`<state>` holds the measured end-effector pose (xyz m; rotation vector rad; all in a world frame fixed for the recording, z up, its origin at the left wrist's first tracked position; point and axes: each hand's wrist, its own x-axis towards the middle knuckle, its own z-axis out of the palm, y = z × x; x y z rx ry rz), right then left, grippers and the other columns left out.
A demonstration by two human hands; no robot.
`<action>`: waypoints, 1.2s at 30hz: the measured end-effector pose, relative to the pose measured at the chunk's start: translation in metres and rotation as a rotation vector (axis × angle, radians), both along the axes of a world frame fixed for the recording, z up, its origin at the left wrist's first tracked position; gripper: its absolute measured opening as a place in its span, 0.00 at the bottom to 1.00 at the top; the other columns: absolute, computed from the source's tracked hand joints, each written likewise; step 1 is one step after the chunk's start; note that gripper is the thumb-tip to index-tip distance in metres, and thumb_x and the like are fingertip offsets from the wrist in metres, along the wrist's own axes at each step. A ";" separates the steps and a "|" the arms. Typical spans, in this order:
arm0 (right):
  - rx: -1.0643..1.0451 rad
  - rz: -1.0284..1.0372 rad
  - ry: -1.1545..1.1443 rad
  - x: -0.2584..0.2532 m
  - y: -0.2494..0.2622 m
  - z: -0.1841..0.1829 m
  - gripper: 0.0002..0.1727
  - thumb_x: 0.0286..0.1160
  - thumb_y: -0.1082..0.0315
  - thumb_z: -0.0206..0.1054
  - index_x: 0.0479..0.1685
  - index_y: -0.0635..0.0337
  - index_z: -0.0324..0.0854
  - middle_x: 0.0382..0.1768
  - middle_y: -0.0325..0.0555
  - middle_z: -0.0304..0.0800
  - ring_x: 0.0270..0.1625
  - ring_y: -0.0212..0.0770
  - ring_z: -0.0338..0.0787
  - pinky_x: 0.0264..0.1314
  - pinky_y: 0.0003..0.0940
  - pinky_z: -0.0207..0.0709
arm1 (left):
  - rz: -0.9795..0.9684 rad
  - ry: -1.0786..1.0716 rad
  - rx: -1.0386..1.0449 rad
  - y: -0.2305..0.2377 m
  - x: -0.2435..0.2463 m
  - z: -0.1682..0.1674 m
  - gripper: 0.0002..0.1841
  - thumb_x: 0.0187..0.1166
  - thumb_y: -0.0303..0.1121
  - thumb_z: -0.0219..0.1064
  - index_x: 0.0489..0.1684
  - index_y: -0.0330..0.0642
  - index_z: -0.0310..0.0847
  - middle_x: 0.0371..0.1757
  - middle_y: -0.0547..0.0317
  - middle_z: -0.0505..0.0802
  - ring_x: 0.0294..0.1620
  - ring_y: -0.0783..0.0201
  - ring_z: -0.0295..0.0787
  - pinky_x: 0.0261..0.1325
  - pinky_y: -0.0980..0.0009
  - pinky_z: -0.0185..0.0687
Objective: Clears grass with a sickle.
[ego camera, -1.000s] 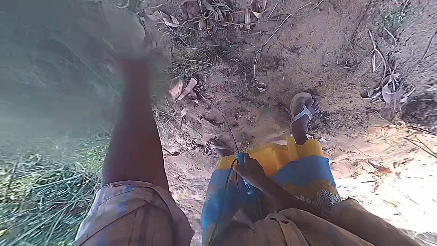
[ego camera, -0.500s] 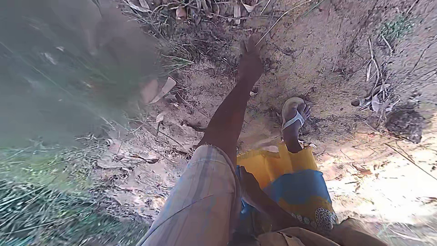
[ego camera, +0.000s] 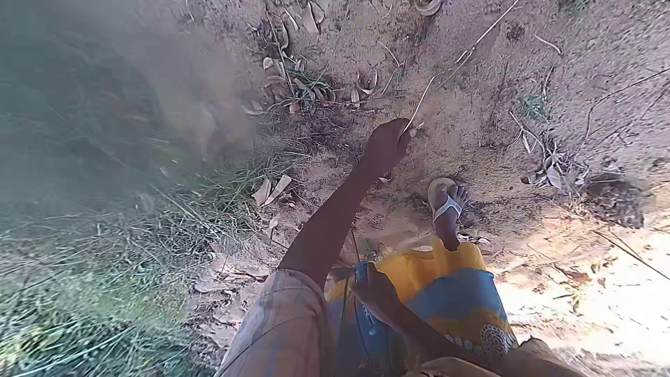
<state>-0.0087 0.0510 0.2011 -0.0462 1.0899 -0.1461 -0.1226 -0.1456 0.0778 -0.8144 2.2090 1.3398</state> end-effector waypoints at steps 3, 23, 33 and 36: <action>-0.022 0.012 -0.001 -0.019 -0.013 0.003 0.33 0.86 0.51 0.63 0.81 0.62 0.65 0.59 0.61 0.87 0.62 0.56 0.89 0.64 0.56 0.80 | -0.114 -0.155 -0.189 -0.033 -0.030 -0.015 0.17 0.93 0.31 0.53 0.67 0.30 0.80 0.78 0.37 0.80 0.67 0.35 0.86 0.67 0.38 0.80; -0.046 -0.225 -0.040 -0.065 -0.024 0.003 0.33 0.85 0.50 0.64 0.80 0.63 0.66 0.58 0.62 0.88 0.63 0.59 0.89 0.65 0.58 0.79 | -0.383 0.077 -0.055 0.040 -0.126 0.013 0.13 0.90 0.27 0.57 0.57 0.25 0.83 0.57 0.35 0.90 0.59 0.38 0.90 0.60 0.43 0.84; -0.046 -0.341 -0.023 -0.088 -0.023 0.009 0.34 0.85 0.50 0.63 0.82 0.61 0.65 0.61 0.61 0.88 0.64 0.57 0.89 0.67 0.57 0.78 | -0.227 -0.236 -0.489 0.019 -0.283 -0.006 0.30 0.89 0.29 0.54 0.92 0.37 0.52 0.86 0.38 0.71 0.69 0.41 0.87 0.66 0.49 0.85; -0.059 -0.348 -0.026 -0.092 -0.026 0.010 0.34 0.85 0.49 0.63 0.82 0.62 0.65 0.61 0.61 0.88 0.65 0.57 0.89 0.67 0.57 0.79 | -0.192 -0.281 -0.458 0.019 -0.283 -0.008 0.31 0.92 0.41 0.55 0.89 0.34 0.52 0.71 0.35 0.86 0.69 0.41 0.88 0.69 0.45 0.83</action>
